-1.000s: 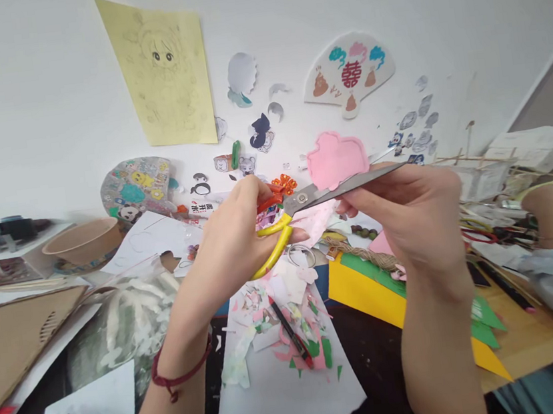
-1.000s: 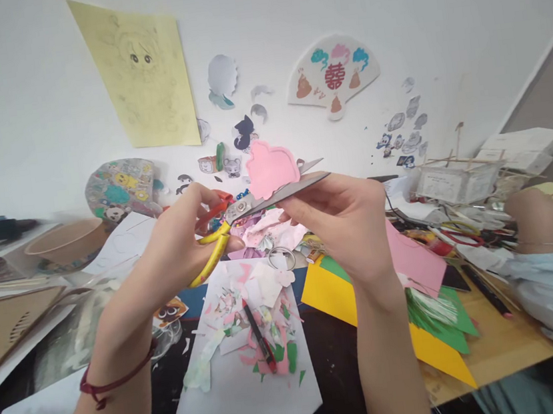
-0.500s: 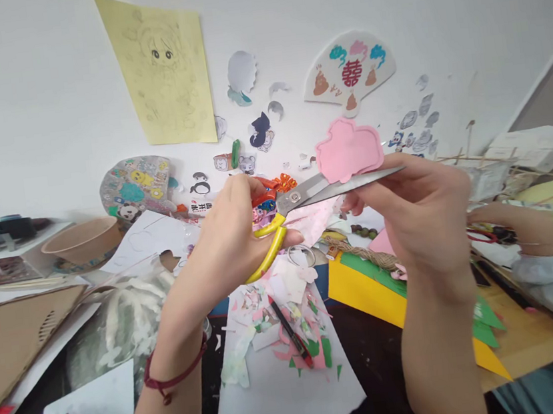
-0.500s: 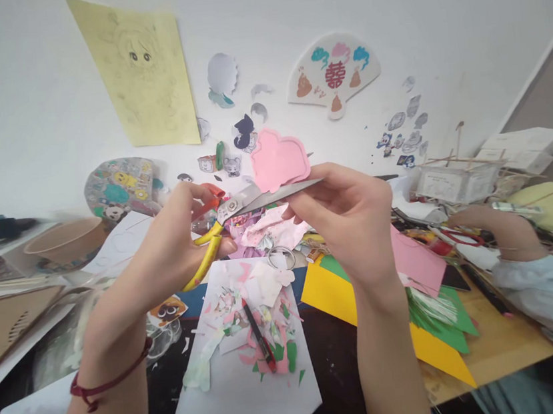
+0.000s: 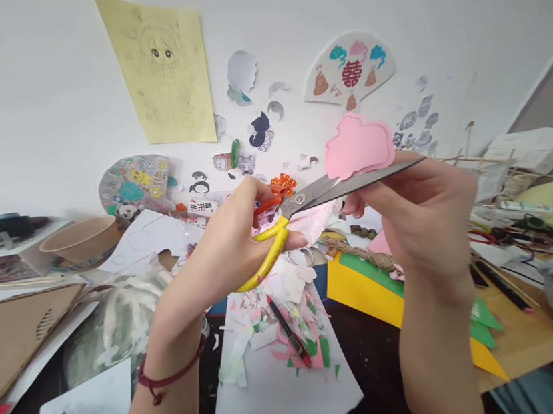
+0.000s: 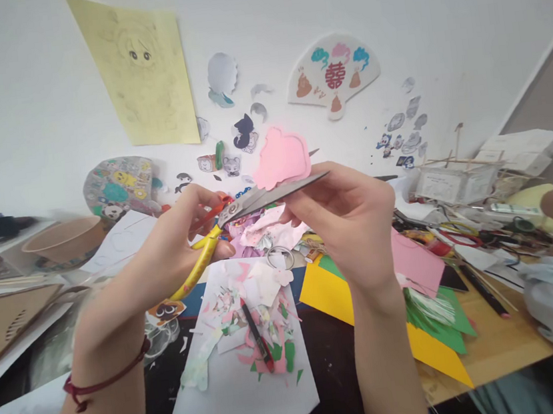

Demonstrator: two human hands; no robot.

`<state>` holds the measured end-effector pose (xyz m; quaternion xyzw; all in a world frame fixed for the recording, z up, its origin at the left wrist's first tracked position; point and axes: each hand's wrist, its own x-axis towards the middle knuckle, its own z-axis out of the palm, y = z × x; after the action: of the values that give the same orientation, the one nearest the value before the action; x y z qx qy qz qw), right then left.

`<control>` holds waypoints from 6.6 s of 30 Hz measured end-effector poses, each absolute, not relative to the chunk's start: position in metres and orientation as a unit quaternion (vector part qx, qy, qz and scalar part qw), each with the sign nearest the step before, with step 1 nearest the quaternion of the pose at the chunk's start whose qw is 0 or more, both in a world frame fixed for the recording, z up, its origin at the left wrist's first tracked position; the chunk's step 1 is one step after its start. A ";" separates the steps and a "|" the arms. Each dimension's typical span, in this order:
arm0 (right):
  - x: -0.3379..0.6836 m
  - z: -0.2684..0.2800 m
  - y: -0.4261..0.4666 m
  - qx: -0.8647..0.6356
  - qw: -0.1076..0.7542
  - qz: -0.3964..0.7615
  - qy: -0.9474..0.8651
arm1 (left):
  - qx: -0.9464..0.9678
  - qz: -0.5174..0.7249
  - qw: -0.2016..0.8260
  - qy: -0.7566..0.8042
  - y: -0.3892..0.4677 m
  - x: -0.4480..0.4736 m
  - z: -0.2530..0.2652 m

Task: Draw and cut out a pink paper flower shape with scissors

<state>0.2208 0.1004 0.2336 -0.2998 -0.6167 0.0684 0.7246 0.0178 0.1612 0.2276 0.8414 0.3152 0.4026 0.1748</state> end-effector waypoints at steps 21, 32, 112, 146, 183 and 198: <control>0.215 0.229 0.115 -0.240 0.765 -0.009 -0.597 | 0.836 0.425 0.198 0.284 0.154 0.028 0.227; 0.218 0.229 0.116 -0.226 0.762 -0.037 -0.606 | 0.835 0.428 0.182 0.295 0.153 0.026 0.226; 0.211 0.234 0.097 -0.284 0.731 -0.077 -0.615 | 0.845 0.425 0.083 0.314 0.151 0.018 0.228; 0.210 0.227 0.108 -0.253 0.749 -0.076 -0.608 | 0.871 0.356 0.165 0.296 0.146 0.016 0.232; 0.202 0.229 0.115 -0.197 0.766 -0.183 -0.584 | 0.868 0.367 0.115 0.316 0.134 0.014 0.234; 0.195 0.233 0.104 -0.183 0.793 -0.137 -0.564 | 0.866 0.352 0.134 0.329 0.133 0.016 0.235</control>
<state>0.1953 0.1045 0.2334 -0.1830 -0.5645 -0.1370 0.7932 0.0159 0.1328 0.2353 0.8657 0.3292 0.3525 0.1340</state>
